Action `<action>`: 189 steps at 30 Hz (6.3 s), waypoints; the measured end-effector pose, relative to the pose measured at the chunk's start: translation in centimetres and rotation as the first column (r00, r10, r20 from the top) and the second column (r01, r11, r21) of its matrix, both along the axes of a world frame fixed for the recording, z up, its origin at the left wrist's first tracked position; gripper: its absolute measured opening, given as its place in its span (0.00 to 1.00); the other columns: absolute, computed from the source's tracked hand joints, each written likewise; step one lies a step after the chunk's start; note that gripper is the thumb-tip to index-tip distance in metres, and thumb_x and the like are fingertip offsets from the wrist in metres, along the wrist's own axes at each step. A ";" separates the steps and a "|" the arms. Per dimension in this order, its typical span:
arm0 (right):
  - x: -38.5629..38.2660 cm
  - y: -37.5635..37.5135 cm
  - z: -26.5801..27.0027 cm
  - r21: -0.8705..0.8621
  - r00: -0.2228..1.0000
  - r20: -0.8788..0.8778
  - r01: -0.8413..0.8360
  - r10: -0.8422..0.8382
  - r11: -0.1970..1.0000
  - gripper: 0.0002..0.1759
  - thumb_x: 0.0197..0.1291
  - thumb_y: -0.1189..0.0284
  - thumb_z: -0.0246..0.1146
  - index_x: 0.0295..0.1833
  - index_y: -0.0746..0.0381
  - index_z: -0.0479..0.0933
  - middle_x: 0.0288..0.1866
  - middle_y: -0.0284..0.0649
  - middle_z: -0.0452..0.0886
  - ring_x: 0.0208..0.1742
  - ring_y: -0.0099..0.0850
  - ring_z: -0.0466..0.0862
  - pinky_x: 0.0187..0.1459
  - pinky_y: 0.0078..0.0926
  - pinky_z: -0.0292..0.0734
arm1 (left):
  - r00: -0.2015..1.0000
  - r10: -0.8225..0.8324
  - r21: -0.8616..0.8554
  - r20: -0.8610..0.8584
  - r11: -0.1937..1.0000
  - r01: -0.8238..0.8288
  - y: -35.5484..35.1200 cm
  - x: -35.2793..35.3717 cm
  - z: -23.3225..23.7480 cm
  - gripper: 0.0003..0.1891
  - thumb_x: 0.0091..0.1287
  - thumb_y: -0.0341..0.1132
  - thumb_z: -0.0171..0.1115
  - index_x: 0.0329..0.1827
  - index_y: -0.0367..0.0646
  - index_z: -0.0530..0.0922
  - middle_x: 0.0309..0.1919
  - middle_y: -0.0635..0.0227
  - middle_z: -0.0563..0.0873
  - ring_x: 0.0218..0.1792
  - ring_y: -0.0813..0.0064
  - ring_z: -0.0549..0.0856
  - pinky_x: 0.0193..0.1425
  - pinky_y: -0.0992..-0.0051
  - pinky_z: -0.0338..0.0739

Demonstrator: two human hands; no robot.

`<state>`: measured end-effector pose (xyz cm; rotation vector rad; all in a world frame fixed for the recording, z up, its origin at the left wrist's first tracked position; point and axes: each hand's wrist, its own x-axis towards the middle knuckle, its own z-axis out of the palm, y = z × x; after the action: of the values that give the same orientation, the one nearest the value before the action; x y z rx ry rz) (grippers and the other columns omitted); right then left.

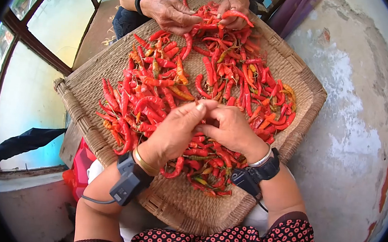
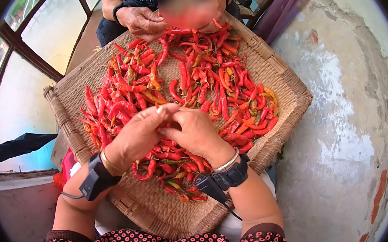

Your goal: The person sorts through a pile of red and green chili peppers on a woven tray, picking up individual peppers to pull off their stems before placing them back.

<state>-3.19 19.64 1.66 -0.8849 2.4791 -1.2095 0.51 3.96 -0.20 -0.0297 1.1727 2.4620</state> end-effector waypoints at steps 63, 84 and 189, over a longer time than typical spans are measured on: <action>-4.5 3.1 -0.6 -0.511 0.939 0.122 0.338 -0.323 0.791 0.20 0.56 0.70 0.63 0.54 0.65 0.73 0.39 0.35 0.79 0.35 0.25 0.79 0.38 0.22 0.76 | 0.763 -0.557 -0.908 -0.329 -0.036 -0.418 -4.8 -1.0 1.7 0.08 0.54 0.37 0.60 0.31 0.42 0.79 0.27 0.58 0.81 0.32 0.58 0.81 0.36 0.63 0.75; -2.4 4.5 0.0 0.156 0.991 0.127 0.012 -0.032 0.988 0.11 0.50 0.73 0.57 0.41 0.61 0.78 0.28 0.45 0.80 0.30 0.38 0.81 0.35 0.31 0.76 | 0.589 -0.789 -0.959 -0.176 0.002 -0.283 -3.1 0.7 1.6 0.07 0.52 0.34 0.61 0.30 0.40 0.78 0.29 0.62 0.80 0.31 0.64 0.82 0.34 0.68 0.78; -0.5 3.9 -1.8 -0.106 0.866 0.478 -0.109 0.147 0.988 0.10 0.56 0.70 0.59 0.39 0.65 0.77 0.28 0.32 0.79 0.30 0.20 0.75 0.34 0.22 0.71 | 0.829 -0.337 -0.755 -0.447 0.640 -0.147 -0.1 -0.1 0.3 0.13 0.65 0.33 0.58 0.49 0.36 0.76 0.26 0.63 0.83 0.26 0.81 0.82 0.30 0.79 0.76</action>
<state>-3.66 23.57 -0.10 -0.6484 1.9555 -1.2976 0.39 3.85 0.06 0.5369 2.3432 1.6938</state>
